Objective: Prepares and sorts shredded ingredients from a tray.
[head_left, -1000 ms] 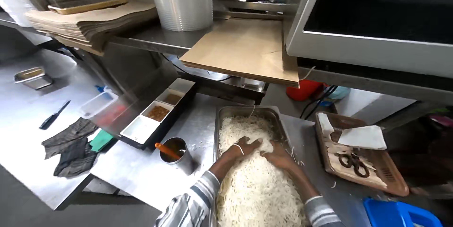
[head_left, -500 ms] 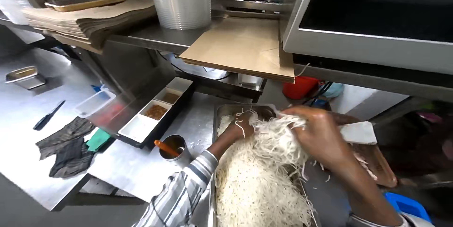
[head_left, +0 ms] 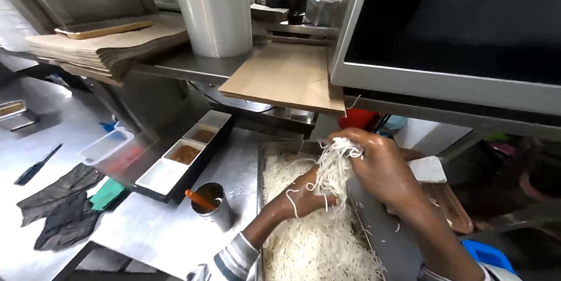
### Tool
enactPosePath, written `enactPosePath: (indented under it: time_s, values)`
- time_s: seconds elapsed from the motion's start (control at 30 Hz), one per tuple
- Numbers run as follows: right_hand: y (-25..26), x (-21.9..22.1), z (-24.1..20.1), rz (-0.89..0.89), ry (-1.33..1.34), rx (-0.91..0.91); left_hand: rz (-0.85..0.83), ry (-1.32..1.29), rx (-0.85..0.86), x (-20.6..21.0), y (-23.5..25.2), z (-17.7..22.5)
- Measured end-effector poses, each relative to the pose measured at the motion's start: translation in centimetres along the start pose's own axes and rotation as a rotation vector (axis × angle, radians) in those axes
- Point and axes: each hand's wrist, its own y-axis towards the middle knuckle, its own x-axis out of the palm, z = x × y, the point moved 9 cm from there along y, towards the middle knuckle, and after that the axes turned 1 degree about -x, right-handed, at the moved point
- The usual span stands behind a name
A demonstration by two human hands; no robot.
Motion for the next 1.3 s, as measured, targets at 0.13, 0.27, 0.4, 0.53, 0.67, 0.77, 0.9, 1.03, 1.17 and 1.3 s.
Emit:
enactPosePath:
  time_s: [0.13,0.27,0.4,0.53,0.67,0.77,0.9,1.03,1.17,1.3]
  values:
    - [0.0,-1.6,1.7,0.038,-0.078,0.064,0.089,0.043,0.028,-1.7,-0.4,-0.5]
    - [-1.6,-2.6,3.3,0.091,-0.051,0.134,0.177,0.197,-0.180,-4.8,-1.4,-3.0]
    - [-2.6,-3.5,2.7,0.135,0.055,0.223,0.264,0.360,-0.387,-6.4,-1.5,-4.7]
    - [-3.8,-3.2,1.2,0.017,0.020,0.135,0.314,0.352,-0.325,-6.1,-0.9,-4.7]
    - [-7.4,-1.0,1.2,-0.113,-0.051,0.020,0.377,0.318,-0.134,-6.4,-0.6,-1.2]
    - [-12.8,5.2,2.4,-0.691,0.103,0.091,0.415,0.149,0.103,-6.4,-1.0,1.5]
    - [-14.1,7.3,5.5,-0.807,0.103,0.160,0.186,0.104,0.261,-3.7,-1.8,1.9]
    - [-9.9,8.7,9.8,-0.445,0.202,0.243,0.180,0.280,0.156,-3.1,-2.3,-0.6]
    - [-7.5,15.1,8.1,-0.586,0.451,0.251,0.377,0.110,0.218,-4.0,-2.7,0.7]
    - [-3.5,14.9,10.0,-0.395,0.327,0.177,0.636,0.168,0.246,-6.6,-5.1,1.3]
